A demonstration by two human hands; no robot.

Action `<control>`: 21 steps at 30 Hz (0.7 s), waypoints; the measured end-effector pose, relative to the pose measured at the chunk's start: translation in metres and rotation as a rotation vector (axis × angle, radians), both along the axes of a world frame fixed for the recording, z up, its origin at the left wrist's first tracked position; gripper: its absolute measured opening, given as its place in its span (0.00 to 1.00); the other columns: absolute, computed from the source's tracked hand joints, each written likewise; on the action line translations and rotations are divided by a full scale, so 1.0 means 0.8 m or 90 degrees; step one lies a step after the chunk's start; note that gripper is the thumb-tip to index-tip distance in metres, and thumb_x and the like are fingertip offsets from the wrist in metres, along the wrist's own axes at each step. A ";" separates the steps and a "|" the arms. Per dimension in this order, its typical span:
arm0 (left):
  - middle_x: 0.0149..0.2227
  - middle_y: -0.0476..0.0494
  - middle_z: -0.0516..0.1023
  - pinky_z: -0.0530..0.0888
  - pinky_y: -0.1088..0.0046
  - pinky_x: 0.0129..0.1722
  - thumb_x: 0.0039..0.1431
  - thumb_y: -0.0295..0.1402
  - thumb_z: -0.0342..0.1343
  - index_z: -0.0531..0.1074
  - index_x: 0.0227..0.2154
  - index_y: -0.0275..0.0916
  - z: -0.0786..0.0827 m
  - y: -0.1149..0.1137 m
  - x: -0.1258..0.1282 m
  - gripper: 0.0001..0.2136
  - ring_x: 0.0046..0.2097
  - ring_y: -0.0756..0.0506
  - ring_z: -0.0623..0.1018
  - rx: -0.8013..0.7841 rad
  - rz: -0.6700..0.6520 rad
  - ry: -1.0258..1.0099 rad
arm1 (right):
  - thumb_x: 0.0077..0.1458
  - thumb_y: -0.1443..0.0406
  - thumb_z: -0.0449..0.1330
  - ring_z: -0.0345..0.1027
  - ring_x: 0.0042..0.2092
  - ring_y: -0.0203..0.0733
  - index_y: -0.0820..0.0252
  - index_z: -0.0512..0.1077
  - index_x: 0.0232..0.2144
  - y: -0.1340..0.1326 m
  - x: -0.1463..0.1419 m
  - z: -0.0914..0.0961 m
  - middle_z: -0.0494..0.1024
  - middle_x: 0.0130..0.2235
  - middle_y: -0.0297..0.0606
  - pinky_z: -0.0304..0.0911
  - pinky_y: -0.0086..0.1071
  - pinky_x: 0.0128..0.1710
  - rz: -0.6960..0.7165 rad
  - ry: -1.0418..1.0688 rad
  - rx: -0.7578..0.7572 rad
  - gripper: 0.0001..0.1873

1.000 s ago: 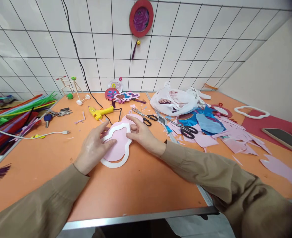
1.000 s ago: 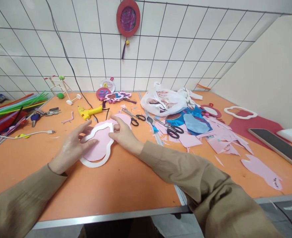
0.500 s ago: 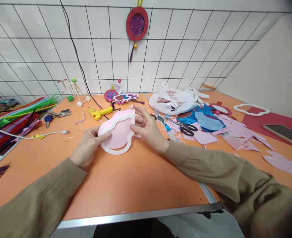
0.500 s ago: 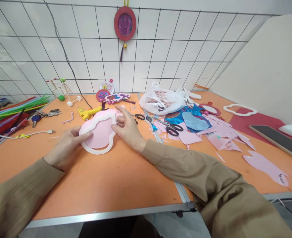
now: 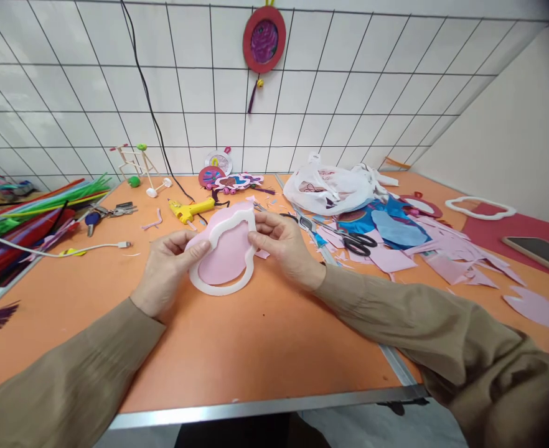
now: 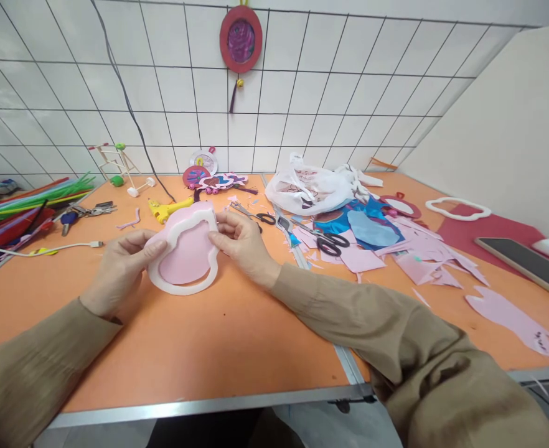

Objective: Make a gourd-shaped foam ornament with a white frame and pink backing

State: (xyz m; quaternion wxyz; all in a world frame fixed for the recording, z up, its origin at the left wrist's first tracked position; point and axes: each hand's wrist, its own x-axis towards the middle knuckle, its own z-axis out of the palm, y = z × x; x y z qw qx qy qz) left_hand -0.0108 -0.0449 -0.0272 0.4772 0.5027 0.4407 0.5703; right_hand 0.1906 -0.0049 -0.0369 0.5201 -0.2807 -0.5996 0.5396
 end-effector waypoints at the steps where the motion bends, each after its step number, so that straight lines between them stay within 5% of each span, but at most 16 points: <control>1: 0.24 0.47 0.78 0.68 0.78 0.25 0.44 0.40 0.70 0.79 0.24 0.37 0.000 -0.002 0.000 0.12 0.26 0.51 0.72 -0.003 -0.010 0.017 | 0.46 0.62 0.65 0.69 0.31 0.35 0.60 0.74 0.37 -0.001 0.000 0.002 0.78 0.32 0.35 0.63 0.29 0.30 -0.003 0.001 0.000 0.14; 5: 0.23 0.47 0.76 0.67 0.78 0.25 0.50 0.43 0.66 0.79 0.25 0.36 -0.003 -0.007 0.000 0.13 0.25 0.51 0.71 0.010 -0.048 0.077 | 0.47 0.61 0.66 0.68 0.29 0.35 0.59 0.74 0.35 -0.007 0.000 0.011 0.76 0.30 0.33 0.64 0.29 0.29 -0.014 -0.010 0.018 0.12; 9: 0.39 0.44 0.81 0.74 0.73 0.36 0.56 0.43 0.62 0.78 0.45 0.41 -0.005 -0.010 0.000 0.17 0.39 0.45 0.77 0.070 -0.061 0.059 | 0.47 0.60 0.65 0.66 0.28 0.33 0.60 0.72 0.30 -0.014 -0.002 0.018 0.73 0.28 0.32 0.64 0.29 0.29 -0.020 -0.050 0.072 0.10; 12: 0.46 0.43 0.79 0.73 0.72 0.41 0.58 0.42 0.60 0.74 0.52 0.43 -0.002 -0.012 0.002 0.19 0.44 0.43 0.76 0.108 -0.079 0.079 | 0.48 0.59 0.64 0.65 0.29 0.33 0.61 0.71 0.29 -0.019 -0.005 0.020 0.72 0.28 0.33 0.63 0.29 0.29 -0.015 -0.068 0.081 0.11; 17: 0.40 0.44 0.78 0.71 0.74 0.36 0.62 0.44 0.55 0.76 0.47 0.42 -0.002 -0.015 0.004 0.16 0.39 0.46 0.74 0.127 -0.088 0.158 | 0.49 0.58 0.63 0.62 0.29 0.34 0.60 0.68 0.26 -0.024 -0.006 0.023 0.69 0.27 0.33 0.60 0.29 0.29 -0.035 -0.102 0.105 0.12; 21: 0.28 0.50 0.71 0.66 0.77 0.29 0.61 0.46 0.54 0.76 0.33 0.39 -0.009 -0.016 0.005 0.15 0.30 0.50 0.68 0.123 -0.067 0.093 | 0.50 0.55 0.63 0.58 0.28 0.33 0.60 0.66 0.24 -0.025 -0.005 0.028 0.66 0.26 0.32 0.57 0.29 0.27 -0.065 -0.125 0.119 0.15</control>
